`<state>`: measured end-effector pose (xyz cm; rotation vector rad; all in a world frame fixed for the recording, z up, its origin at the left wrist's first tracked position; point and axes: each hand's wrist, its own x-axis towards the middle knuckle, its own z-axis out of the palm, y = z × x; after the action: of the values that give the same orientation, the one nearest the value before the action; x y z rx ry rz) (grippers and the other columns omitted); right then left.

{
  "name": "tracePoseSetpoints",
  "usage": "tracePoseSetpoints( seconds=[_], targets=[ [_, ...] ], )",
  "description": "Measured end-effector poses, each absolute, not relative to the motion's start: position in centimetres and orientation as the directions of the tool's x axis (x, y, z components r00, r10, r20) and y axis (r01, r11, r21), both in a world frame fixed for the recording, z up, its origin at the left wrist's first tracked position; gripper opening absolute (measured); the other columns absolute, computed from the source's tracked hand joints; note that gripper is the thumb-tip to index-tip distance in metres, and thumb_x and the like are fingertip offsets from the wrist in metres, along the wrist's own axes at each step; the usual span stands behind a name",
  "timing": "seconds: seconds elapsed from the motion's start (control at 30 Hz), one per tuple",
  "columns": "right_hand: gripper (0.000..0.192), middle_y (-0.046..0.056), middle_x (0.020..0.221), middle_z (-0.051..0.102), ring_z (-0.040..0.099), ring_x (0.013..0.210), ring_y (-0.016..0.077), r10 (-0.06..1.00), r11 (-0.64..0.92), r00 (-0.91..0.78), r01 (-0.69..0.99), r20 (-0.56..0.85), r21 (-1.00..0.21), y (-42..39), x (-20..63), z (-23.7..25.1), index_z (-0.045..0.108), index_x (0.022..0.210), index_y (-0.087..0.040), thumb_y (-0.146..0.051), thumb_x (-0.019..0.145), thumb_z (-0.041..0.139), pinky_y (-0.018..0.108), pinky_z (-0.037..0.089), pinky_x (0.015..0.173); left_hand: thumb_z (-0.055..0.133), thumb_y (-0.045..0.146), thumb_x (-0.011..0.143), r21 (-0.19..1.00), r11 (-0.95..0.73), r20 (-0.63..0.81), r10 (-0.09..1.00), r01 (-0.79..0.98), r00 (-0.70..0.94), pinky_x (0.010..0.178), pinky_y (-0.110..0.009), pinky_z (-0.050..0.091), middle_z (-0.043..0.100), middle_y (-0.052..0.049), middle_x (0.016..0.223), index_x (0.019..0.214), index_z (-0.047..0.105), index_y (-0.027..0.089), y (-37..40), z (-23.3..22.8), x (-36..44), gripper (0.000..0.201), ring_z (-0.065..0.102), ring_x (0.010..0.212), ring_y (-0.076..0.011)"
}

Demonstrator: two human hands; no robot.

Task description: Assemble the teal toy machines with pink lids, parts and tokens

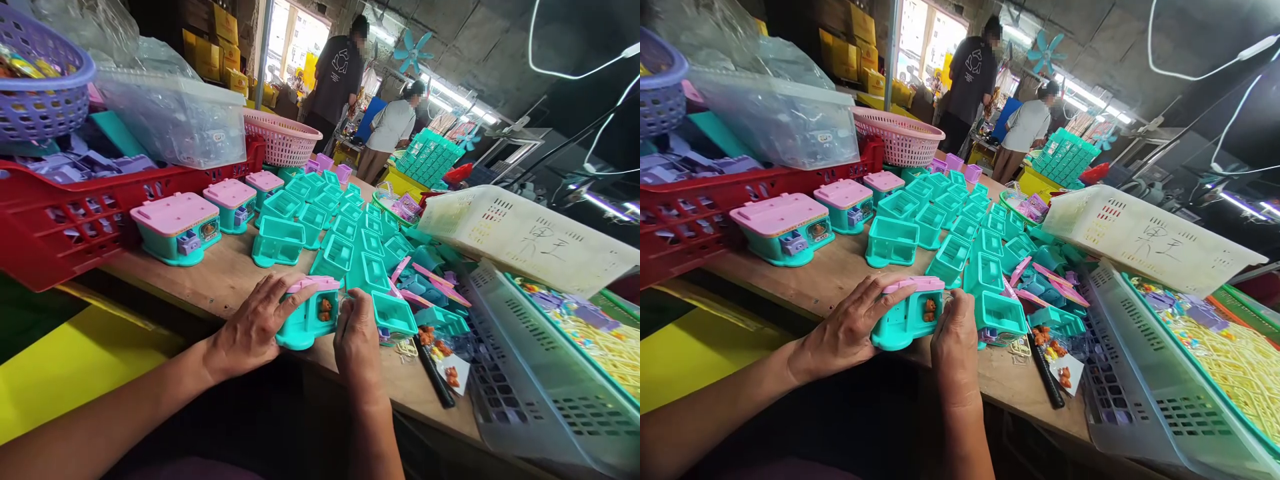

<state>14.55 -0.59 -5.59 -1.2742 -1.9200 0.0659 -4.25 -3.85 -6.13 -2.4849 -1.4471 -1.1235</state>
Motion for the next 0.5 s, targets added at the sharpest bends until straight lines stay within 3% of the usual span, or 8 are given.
tracePoseSetpoints(
  seconds=[0.13, 0.37, 0.5],
  targets=[
    [0.016, 0.003, 0.085, 0.054, 0.052, 0.07, 0.0151, 0.831, 0.495, -0.21, 0.704, 0.516, -0.51, -0.3, 14.6, -5.0, 0.046, 0.107, -0.02, -0.025, 0.098, 0.033, 0.028, 0.044, 0.065, 0.059, 0.006, 0.078, 0.336, -0.595, 0.618, 0.724, 0.73, 0.306, 0.115, -0.054, 0.036, 0.043, -0.011, 0.146, 0.151, 0.031, 0.027, -3.5, -5.9, -4.5, 0.081, 0.04, 0.136, -0.0318],
    [0.018, -0.001, 0.075, 0.051, 0.049, 0.062, 0.0129, 0.902, 0.432, -0.298, 0.646, 0.313, -0.629, 0.7, 16.2, -3.9, 0.042, 0.111, -0.019, -0.031, 0.1, 0.033, 0.025, 0.042, 0.06, 0.061, 0.008, 0.081, 0.412, -0.621, 0.623, 0.726, 0.666, 0.292, 0.114, -0.053, 0.037, 0.047, -0.011, 0.139, 0.149, 0.034, 0.028, -2.9, -5.7, -4.9, 0.076, 0.043, 0.133, -0.0301],
    [0.018, -0.001, 0.079, 0.053, 0.05, 0.065, 0.0122, 0.919, 0.372, -0.346, 0.591, 0.192, -0.716, 1.2, 16.7, -3.5, 0.04, 0.111, -0.021, -0.035, 0.101, 0.033, 0.024, 0.044, 0.061, 0.065, 0.011, 0.081, 0.44, -0.618, 0.608, 0.739, 0.651, 0.291, 0.114, -0.051, 0.038, 0.045, -0.013, 0.14, 0.15, 0.032, 0.026, -2.6, -5.9, -5.4, 0.078, 0.043, 0.133, -0.03]
  ],
)
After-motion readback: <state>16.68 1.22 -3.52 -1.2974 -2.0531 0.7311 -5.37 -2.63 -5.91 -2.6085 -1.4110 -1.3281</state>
